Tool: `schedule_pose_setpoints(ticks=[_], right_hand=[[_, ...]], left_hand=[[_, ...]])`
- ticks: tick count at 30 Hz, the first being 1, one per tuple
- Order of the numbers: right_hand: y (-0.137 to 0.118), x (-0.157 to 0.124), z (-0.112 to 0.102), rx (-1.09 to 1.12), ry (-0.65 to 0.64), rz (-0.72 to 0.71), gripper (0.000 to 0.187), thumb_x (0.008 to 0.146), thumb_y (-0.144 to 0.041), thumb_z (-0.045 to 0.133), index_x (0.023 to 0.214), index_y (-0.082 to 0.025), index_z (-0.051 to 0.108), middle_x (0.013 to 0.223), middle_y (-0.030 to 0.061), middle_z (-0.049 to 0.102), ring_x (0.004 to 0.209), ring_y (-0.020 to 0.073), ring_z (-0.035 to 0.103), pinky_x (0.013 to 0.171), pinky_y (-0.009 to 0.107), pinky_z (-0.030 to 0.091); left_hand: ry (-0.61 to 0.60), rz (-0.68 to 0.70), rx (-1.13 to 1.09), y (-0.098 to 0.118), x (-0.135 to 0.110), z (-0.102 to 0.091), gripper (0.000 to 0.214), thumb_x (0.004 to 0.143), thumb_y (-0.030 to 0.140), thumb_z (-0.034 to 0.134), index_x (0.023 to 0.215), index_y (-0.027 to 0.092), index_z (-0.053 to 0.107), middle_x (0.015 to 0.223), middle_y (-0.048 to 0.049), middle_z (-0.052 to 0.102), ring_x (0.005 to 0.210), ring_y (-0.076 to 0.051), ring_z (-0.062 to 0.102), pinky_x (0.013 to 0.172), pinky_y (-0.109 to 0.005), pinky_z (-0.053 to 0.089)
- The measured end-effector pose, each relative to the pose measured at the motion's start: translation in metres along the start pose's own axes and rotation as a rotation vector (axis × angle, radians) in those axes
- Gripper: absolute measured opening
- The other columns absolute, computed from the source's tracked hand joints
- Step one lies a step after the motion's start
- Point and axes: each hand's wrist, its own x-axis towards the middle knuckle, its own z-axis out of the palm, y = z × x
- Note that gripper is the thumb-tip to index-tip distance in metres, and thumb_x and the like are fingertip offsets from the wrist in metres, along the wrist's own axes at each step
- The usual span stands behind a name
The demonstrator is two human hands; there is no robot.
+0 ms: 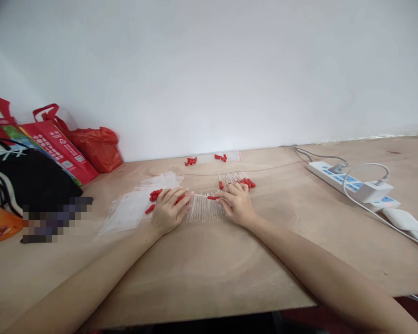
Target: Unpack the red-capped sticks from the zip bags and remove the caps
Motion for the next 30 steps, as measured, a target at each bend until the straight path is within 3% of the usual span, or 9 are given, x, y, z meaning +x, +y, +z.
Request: schedule_pose_setpoints(ticks=[4, 8, 13, 18, 23, 30], right_hand=[[-0.014, -0.001, -0.001, 0.088, -0.051, -0.051, 0.019, 0.082, -0.032, 0.048, 0.081, -0.023, 0.065, 0.069, 0.0012, 0.053, 0.07, 0.0136, 0.044, 0.071, 0.032, 0.028], [-0.018, -0.002, -0.001, 0.105, -0.08, -0.047, 0.019, 0.083, -0.03, 0.047, 0.081, -0.022, 0.064, 0.071, 0.001, 0.054, 0.072, 0.0132, 0.045, 0.072, 0.032, 0.028], [-0.019, -0.001, -0.001, 0.033, -0.067, -0.087, 0.019, 0.079, -0.036, 0.052, 0.086, -0.023, 0.063, 0.079, 0.0013, 0.059, 0.077, 0.0137, 0.048, 0.077, 0.033, 0.027], [-0.022, -0.001, 0.001, -0.041, -0.027, -0.166, 0.016, 0.081, -0.033, 0.051, 0.085, -0.024, 0.064, 0.072, -0.0012, 0.062, 0.074, 0.0123, 0.048, 0.082, 0.035, 0.023], [-0.024, -0.004, 0.001, -0.072, -0.077, -0.213, 0.017, 0.082, -0.031, 0.048, 0.079, -0.023, 0.063, 0.066, -0.0013, 0.06, 0.072, 0.0126, 0.045, 0.084, 0.037, 0.021], [-0.023, -0.005, -0.003, -0.082, -0.139, -0.254, 0.023, 0.083, -0.03, 0.045, 0.069, -0.02, 0.06, 0.06, -0.0012, 0.055, 0.072, 0.0138, 0.043, 0.084, 0.039, 0.018]], left_hand=[[-0.013, 0.07, -0.029, 0.006, 0.002, 0.0, 0.02, 0.082, 0.022, 0.05, 0.1, 0.021, 0.058, 0.089, -0.0018, 0.066, 0.088, -0.017, 0.056, 0.088, -0.038, 0.031], [-0.014, 0.072, -0.087, 0.01, 0.003, 0.003, 0.012, 0.082, 0.017, 0.048, 0.084, 0.018, 0.059, 0.071, -0.0001, 0.063, 0.068, -0.013, 0.054, 0.075, -0.031, 0.036], [-0.011, 0.04, -0.154, 0.016, 0.004, 0.008, 0.015, 0.085, 0.018, 0.043, 0.08, 0.014, 0.057, 0.074, -0.0035, 0.061, 0.065, -0.013, 0.052, 0.066, -0.027, 0.036], [-0.066, 0.049, -0.143, 0.022, 0.007, 0.011, 0.017, 0.087, 0.023, 0.041, 0.084, 0.016, 0.056, 0.073, -0.0019, 0.06, 0.062, -0.012, 0.05, 0.061, -0.027, 0.03], [-0.126, 0.098, -0.065, 0.022, 0.006, 0.007, 0.017, 0.085, 0.02, 0.043, 0.078, 0.019, 0.058, 0.059, 0.0012, 0.054, 0.057, -0.012, 0.046, 0.059, -0.029, 0.024], [-0.102, 0.114, -0.065, 0.021, 0.005, 0.003, 0.016, 0.083, 0.02, 0.044, 0.073, 0.019, 0.057, 0.058, 0.002, 0.054, 0.056, -0.011, 0.044, 0.059, -0.03, 0.022]])
